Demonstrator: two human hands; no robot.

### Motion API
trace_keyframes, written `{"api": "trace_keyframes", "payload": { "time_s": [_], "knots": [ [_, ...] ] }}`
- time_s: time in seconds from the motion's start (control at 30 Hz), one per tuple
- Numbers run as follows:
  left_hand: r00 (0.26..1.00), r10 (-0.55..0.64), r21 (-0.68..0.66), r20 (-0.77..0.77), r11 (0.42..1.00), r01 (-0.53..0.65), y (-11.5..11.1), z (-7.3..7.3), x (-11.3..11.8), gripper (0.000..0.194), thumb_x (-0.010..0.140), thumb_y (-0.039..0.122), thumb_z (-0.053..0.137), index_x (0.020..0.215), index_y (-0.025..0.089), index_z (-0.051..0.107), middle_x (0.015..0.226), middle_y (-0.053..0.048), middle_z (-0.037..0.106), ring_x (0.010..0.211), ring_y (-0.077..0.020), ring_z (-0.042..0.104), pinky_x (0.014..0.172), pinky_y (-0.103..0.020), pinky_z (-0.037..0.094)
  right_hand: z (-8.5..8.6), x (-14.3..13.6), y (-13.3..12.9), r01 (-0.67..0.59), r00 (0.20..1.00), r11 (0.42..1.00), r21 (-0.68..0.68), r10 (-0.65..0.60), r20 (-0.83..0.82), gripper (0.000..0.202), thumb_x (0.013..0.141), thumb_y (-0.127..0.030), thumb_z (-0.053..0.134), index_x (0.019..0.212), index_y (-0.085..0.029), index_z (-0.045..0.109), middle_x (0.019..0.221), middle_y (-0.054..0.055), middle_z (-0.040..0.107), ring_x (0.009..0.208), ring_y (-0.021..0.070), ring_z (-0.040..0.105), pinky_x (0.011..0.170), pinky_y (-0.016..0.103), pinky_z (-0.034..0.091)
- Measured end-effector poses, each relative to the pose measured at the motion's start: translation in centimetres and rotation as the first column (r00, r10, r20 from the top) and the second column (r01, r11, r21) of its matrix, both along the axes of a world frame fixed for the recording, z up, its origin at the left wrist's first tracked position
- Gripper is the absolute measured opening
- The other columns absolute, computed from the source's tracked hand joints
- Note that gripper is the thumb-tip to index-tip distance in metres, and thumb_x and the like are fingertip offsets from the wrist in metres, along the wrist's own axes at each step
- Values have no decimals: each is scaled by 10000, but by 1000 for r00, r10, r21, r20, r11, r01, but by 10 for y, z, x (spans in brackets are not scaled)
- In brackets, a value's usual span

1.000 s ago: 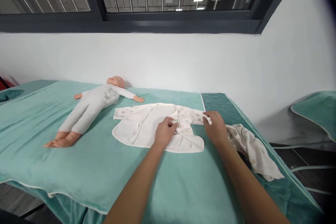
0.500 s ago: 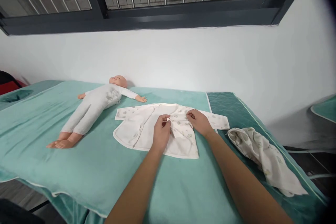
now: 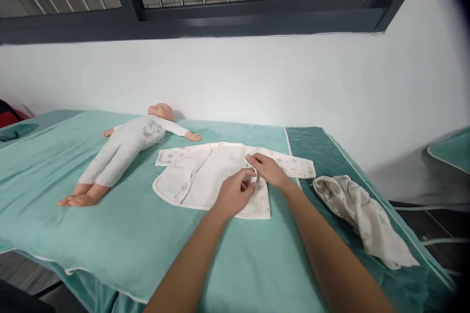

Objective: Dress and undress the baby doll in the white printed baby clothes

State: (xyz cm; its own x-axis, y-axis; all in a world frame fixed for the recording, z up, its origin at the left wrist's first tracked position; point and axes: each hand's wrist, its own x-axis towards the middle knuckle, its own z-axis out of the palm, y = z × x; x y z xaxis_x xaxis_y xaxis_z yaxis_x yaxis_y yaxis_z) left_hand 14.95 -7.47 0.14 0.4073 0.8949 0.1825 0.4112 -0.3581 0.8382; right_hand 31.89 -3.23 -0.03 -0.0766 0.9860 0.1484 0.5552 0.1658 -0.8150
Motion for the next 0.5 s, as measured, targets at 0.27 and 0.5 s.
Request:
{"api": "trace_keyframes", "payload": {
  "time_s": [0.27,0.5],
  "knots": [
    [990,-60,79,-131,994,71,-1,-2,0,263,870,326,564,1120,268,619,956,10,682,777,-167,587,710,-282,442,10,12,-4,-189,977,980,-62,181,-109,380,829,-570,594,856,-195,647,808,-2,613,757,174,544,685,293,417],
    [987,-148,113,-69,981,155,-1,-2,-2,273,895,286,559,1161,280,620,1307,-5,638,1179,-220,585,986,-343,452,-10,12,4,-21,959,999,-49,7,-284,215,776,-413,653,784,-198,650,716,-15,637,688,162,574,657,284,432]
  ]
}}
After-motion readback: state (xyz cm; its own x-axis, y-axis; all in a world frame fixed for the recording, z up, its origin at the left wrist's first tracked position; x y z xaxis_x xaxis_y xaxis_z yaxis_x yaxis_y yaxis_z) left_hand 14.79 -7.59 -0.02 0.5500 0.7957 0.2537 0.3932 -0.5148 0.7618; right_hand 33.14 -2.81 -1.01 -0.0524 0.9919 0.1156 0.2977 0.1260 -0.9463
